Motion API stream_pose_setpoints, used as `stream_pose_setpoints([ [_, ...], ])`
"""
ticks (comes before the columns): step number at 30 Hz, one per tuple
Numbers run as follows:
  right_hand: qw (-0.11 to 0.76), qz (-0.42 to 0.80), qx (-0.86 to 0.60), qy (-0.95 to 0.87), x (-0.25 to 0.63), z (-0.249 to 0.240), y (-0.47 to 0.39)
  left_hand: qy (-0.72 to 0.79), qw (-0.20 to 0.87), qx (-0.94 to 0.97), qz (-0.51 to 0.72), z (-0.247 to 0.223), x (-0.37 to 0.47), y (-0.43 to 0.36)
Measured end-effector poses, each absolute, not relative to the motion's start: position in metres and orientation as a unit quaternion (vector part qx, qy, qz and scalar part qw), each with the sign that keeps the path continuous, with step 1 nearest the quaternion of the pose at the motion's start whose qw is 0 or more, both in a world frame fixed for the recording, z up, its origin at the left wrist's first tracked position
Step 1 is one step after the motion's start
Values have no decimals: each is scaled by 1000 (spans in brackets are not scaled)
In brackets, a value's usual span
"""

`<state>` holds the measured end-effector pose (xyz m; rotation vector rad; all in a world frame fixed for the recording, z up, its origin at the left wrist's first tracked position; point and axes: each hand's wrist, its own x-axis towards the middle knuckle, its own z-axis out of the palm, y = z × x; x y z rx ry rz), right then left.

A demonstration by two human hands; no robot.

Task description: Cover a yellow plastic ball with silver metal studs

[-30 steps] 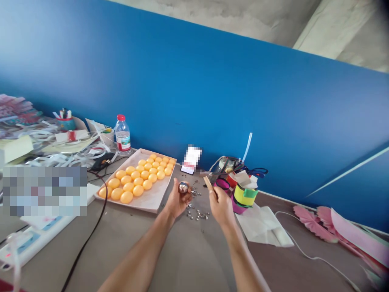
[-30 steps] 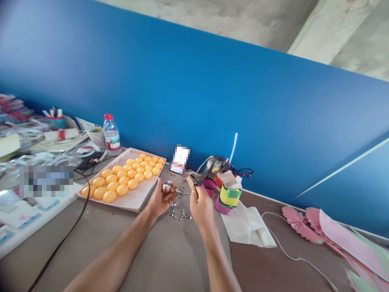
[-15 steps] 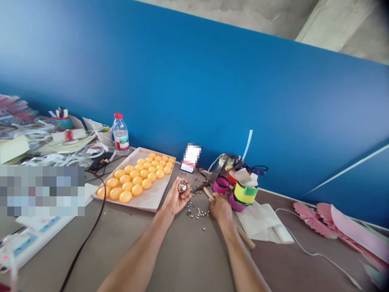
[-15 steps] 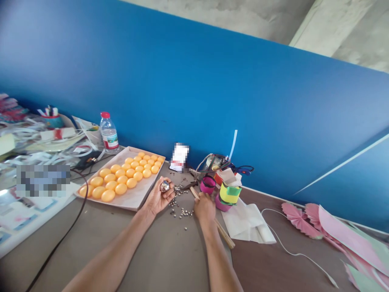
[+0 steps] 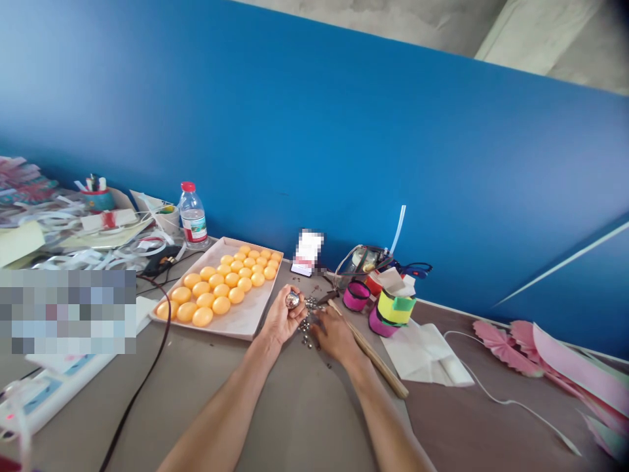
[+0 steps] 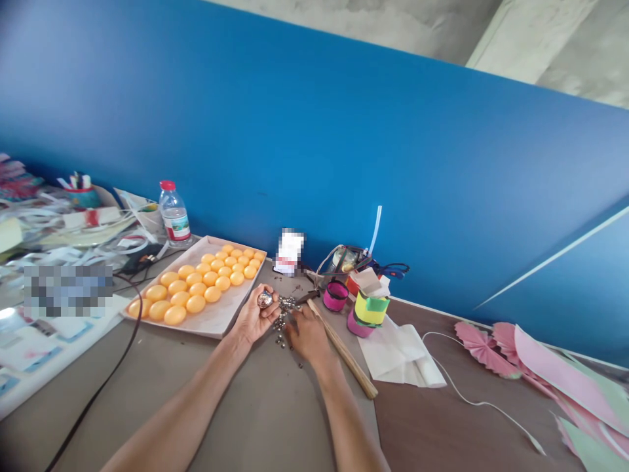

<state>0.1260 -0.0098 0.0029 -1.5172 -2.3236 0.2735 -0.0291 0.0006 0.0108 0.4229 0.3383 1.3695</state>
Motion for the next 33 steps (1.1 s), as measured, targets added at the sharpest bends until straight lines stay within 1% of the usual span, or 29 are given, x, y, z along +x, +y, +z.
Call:
stream_pose_setpoints([
  [3,149,84,-526,-833,121,1,-13,172,732,190,632,10,-29,2],
  [5,147,79,-522,-837,118,-1,-14,187,725,190,635,9,-28,2],
  [12,203,98,-512,-829,112,-10,-10,224,710,199,638,6,-25,3],
  [14,232,120,-515,-817,114,-13,-8,229,711,199,634,6,-24,3],
  [17,330,206,-513,-765,119,-15,-4,234,714,201,629,7,-24,3],
  [20,429,338,-518,-658,122,-12,1,231,715,209,626,5,-24,3],
  [24,513,513,-455,-517,116,-3,1,231,731,211,607,2,-19,3],
  [26,525,570,-416,-477,112,1,-2,229,740,214,595,2,-16,2],
  [28,518,603,-394,-462,110,4,-5,229,742,221,589,3,-14,1],
  [33,510,613,-390,-461,111,10,-10,228,740,231,590,3,-13,-1],
])
